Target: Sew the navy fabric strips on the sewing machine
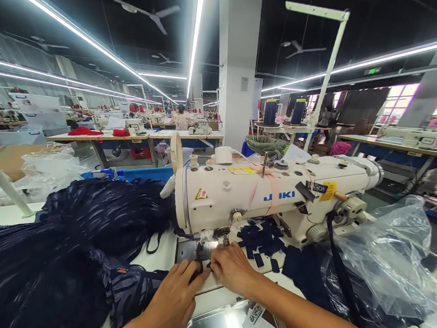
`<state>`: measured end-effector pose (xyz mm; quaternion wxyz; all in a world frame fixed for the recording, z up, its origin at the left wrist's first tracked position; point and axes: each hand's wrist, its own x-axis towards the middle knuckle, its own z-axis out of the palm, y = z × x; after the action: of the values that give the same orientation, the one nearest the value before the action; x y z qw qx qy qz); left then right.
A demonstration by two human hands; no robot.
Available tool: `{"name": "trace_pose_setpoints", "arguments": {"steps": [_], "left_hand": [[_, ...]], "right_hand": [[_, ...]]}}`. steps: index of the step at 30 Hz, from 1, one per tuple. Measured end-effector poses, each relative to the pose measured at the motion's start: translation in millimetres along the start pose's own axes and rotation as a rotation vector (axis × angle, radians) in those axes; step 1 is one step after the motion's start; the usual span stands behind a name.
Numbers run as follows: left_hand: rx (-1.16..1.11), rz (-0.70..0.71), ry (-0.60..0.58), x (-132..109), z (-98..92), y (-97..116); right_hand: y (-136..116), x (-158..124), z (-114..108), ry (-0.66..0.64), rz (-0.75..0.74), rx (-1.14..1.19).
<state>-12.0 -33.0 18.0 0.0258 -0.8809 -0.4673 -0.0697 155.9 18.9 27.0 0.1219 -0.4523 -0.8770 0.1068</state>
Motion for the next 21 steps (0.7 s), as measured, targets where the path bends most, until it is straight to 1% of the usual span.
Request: {"name": "trace_pose_setpoints", "arguments": {"steps": [3, 6, 10, 14, 18, 21], "left_hand": [[-0.049, -0.019, -0.024, 1.9, -2.2, 0.2], [-0.079, -0.026, -0.022, 2.2, -3.0, -0.7], [-0.062, -0.008, -0.024, 3.9, -4.5, -2.3], [-0.007, 0.021, -0.002, 5.2, -2.5, -2.6], [0.016, 0.036, 0.018, 4.5, 3.0, -2.9], [0.003, 0.034, 0.050, 2.2, 4.9, -2.9]], "right_hand": [[-6.5, 3.0, -0.3, -0.015, 0.024, -0.026], [-10.2, 4.8, -0.4, -0.026, 0.029, -0.053], [-9.9, 6.5, -0.7, -0.042, 0.022, -0.053], [-5.3, 11.0, -1.7, -0.102, 0.041, 0.014], [-0.3, 16.2, -5.7, -0.173, 0.116, 0.112], [1.1, 17.5, -8.7, -0.210, 0.117, 0.122]]}}
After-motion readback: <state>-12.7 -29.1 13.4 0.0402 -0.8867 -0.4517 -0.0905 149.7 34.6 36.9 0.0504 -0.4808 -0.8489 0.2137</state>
